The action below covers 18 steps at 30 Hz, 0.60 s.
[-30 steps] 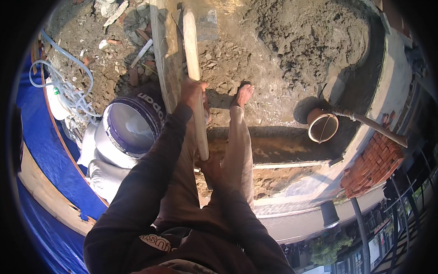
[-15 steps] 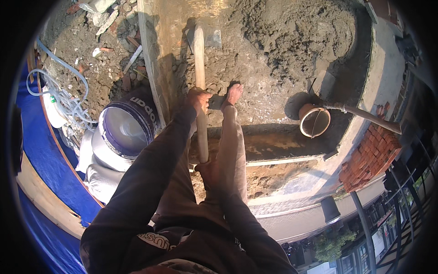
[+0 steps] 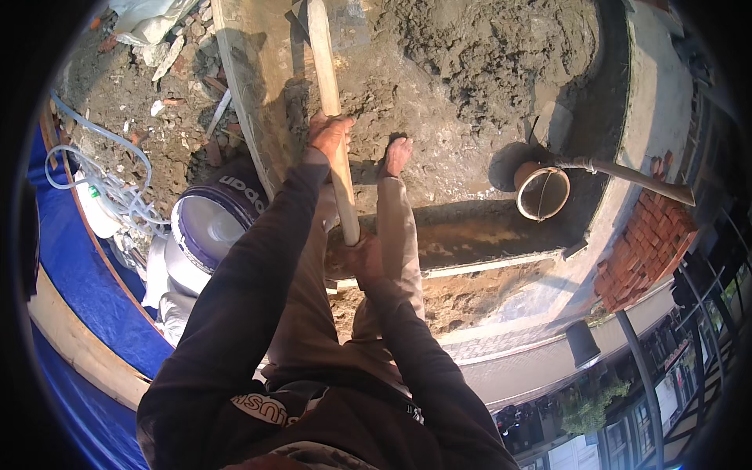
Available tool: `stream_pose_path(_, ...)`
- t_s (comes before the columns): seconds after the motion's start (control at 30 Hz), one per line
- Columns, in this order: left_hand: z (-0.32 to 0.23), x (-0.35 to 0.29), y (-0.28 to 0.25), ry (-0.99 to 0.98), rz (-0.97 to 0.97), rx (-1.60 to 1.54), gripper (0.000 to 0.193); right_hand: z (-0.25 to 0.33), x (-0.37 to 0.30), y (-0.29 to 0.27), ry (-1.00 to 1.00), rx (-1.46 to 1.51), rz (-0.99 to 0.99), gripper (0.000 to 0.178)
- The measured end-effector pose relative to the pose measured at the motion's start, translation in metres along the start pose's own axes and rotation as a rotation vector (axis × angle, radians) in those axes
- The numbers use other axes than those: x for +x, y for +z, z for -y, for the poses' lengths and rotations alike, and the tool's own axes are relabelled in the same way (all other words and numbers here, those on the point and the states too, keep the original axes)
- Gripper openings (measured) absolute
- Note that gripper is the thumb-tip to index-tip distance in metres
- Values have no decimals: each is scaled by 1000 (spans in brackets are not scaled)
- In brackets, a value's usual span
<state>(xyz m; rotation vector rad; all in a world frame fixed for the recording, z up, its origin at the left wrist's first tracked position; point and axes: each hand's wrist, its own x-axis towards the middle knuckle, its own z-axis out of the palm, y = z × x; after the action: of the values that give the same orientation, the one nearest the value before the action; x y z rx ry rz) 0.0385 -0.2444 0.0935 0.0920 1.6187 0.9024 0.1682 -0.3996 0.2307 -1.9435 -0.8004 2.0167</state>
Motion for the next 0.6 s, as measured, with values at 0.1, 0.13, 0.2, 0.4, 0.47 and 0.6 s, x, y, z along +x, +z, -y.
stream_pose_path(0.1, 19, 24, 14, -31, 20, 32, 21, -55, 38, -9, 14, 371, 91, 27)
stream_pose_path(0.13, 30, 30, 11, -70, 30, 50, 21, -70, 39, -6, 13, 305, 60, 30)
stream_pose_path(0.2, 41, 18, -2, -183, 90, 61, 20, -95, 16, -1, 35, 176, -9, 35)
stream_pose_path(0.4, 119, -20, -78, -309, 48, -70, 19, -72, -74, 22, 189, -134, -9, 40)
stream_pose_path(0.47, 113, -31, -68, -341, 85, -23, 20, -72, -84, 24, 208, -133, -40, 39)
stream_pose_path(0.6, 43, -62, -18, -235, 39, 244, 24, -70, -73, 24, 215, -25, -120, 31)
